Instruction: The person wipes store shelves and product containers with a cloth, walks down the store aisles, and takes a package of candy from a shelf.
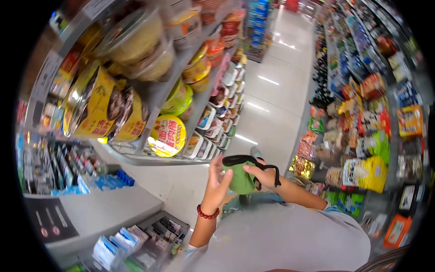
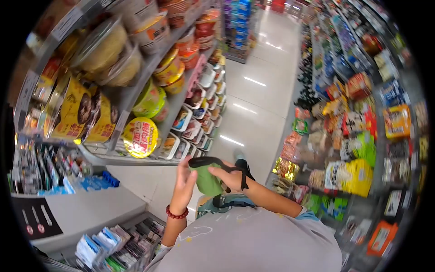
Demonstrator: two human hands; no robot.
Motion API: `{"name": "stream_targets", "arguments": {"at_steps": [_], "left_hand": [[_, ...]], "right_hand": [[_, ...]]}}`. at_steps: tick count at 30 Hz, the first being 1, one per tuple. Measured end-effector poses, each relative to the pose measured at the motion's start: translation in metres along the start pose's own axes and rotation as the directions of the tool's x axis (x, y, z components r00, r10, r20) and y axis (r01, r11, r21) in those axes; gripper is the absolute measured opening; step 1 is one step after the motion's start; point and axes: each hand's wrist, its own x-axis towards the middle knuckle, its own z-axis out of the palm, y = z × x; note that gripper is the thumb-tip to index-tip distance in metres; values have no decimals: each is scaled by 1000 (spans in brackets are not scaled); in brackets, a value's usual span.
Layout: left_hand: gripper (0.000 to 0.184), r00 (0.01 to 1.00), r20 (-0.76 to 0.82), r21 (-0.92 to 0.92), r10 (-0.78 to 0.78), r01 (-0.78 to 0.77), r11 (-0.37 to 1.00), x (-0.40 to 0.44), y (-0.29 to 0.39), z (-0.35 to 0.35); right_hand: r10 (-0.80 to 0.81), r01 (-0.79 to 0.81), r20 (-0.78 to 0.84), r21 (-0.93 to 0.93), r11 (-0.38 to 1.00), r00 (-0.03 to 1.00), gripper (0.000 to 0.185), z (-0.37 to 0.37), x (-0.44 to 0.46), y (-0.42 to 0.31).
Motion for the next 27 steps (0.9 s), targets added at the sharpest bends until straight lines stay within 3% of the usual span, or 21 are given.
{"name": "stream_targets", "arguments": {"at_steps": [2, 5, 6, 8, 11, 14, 16, 17, 18, 19, 21, 22, 24, 26, 27], "left_hand": [[46, 902, 290, -185, -319, 380, 906, -8, -21, -3], [31, 806, 436, -58, -400, 469, 881, -6, -7, -5], [31, 798, 451, -44, -399, 467, 883, -1, -6, -7], [26, 822, 422, 10, -383, 418, 908, 15, -4, -8], [25, 859, 373, 13, -350, 372, 928, 40, 11, 11], [26, 882, 348, 19, -317, 331, 943, 60, 14, 38], [32, 961, 263, 279, -80, 3, 960, 70, 0, 65], [39, 964, 224, 371, -140, 49, 927, 71, 15, 86], [40, 971, 240, 507, -5, -121, 854, 77, 2, 98], [40, 966, 258, 497, 8, -140, 857, 82, -7, 112], [38, 939, 340, 476, -53, -123, 871, 92, -3, 150], [36, 893, 437, 362, -107, -66, 930, 100, -5, 167], [35, 758, 576, 319, -305, 134, 938, 112, 1, 211], [37, 723, 618, 328, -310, 122, 937, 125, 1, 259], [37, 696, 653, 393, -298, 25, 919, 132, 5, 283]], "right_hand": [[-133, 135, 55, -23, 991, 990, 49, -4, -14, 11], [-82, 82, -47, 8, 997, 996, 50, -13, -39, 8], [-33, 37, -98, 42, 998, 995, 50, -17, -44, 9], [-83, 79, -163, -28, 996, 983, 47, -28, -49, 16], [-184, 186, 23, -110, 976, 983, 37, -52, -54, 6], [-187, 187, -7, -25, 982, 982, 35, -73, -60, -7], [-207, 208, 24, -69, 976, 978, 37, -108, -48, 3], [-242, 239, -23, -100, 966, 970, 38, -124, -43, 10], [-280, 269, -70, -132, 954, 957, 39, -135, -41, 3], [-297, 284, -127, -110, 952, 946, 41, -146, -42, -5], [-333, 324, -162, -81, 943, 929, 42, -170, -45, -26], [-344, 340, -198, -58, 939, 918, 42, -184, -44, -32], [-396, 388, -208, -80, 918, 894, 43, -219, -42, -33], [-411, 387, -272, -139, 912, 870, 41, -256, -38, -26], [-385, 381, -335, -80, 921, 860, 37, -262, -51, -44]]}}
